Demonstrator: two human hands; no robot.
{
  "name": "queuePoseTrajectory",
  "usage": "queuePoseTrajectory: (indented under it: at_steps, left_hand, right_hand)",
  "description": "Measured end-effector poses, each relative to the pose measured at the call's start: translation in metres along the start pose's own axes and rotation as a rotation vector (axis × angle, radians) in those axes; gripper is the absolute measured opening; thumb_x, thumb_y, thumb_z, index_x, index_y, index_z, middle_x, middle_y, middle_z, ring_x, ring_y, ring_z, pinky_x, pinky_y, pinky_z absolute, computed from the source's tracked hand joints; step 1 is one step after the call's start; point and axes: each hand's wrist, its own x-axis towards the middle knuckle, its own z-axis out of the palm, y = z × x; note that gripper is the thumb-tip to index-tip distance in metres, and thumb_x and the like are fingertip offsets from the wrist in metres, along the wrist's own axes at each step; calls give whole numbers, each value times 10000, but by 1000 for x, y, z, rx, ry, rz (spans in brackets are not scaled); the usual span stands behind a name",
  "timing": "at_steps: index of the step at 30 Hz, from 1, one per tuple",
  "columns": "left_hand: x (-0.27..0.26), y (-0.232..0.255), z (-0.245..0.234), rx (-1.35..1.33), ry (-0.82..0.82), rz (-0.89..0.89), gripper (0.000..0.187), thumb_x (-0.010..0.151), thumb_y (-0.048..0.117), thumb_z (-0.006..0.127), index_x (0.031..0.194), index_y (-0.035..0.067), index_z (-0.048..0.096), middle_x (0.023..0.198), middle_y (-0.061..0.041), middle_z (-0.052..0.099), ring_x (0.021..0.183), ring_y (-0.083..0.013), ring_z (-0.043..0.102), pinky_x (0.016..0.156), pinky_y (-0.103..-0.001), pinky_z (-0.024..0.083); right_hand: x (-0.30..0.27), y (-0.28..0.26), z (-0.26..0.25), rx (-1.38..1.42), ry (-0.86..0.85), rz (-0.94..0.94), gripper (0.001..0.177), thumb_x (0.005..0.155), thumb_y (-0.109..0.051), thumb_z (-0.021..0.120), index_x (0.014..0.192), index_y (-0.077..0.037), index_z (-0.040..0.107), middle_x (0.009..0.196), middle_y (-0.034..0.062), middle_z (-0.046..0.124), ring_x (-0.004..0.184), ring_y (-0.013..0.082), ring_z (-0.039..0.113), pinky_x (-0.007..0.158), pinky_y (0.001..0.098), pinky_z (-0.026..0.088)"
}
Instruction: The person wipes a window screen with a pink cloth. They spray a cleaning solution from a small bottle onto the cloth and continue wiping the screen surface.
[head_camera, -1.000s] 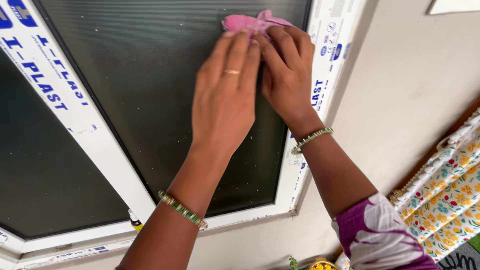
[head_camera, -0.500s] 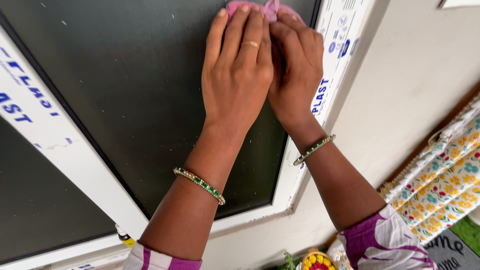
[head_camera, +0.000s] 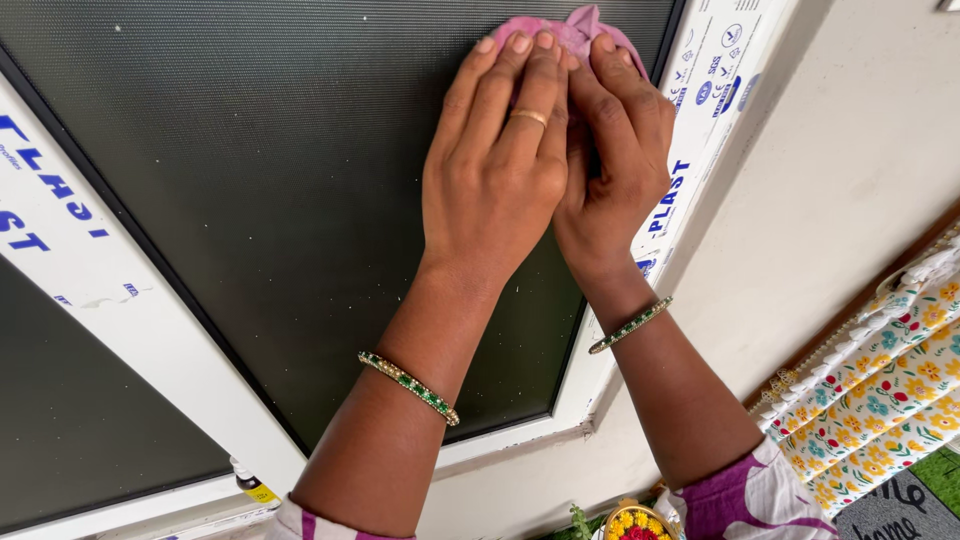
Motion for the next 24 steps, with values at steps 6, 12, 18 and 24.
queuePoseTrajectory:
  at_steps: [6,12,18,24]
  left_hand:
    - [-2,0,-8,-5,-10,20,234,961,-8,726,1186,-47,775,1317,-136,688,1294,-286,620,1233,-424,427]
    - [5,-13,-24,67,-85,111,257,973,32,731,1218,-36,768,1282,-104,689,1269,-265,633,1243,-418,408]
    - [6,-37,-50,137,-135,153,298,920,58,728,1198,-37,780,1281,-121,703,1272,-270,631,1256,-418,382]
    - [-2,-66,-82,149,-164,119,250,901,74,726,1119,-33,784,1257,-137,714,1265,-285,638,1230,-446,405]
  right_hand:
    - [-10,-16,3,7,20,123,283,1061,-31,669,1342,-51,698,1454,121,626,1364,266,586,1176,356,473]
    - [-15,-37,16,77,55,213,328,1109,-107,664,1431,-48,645,1576,139,552,1489,295,483,1282,395,393]
    - [-14,-60,29,27,33,192,364,1090,-120,642,1448,-54,623,1572,147,537,1533,333,476,1268,398,362]
    - [-10,-92,44,56,-9,154,365,1048,-52,622,1411,-73,660,1541,127,578,1445,287,524,1252,374,371]
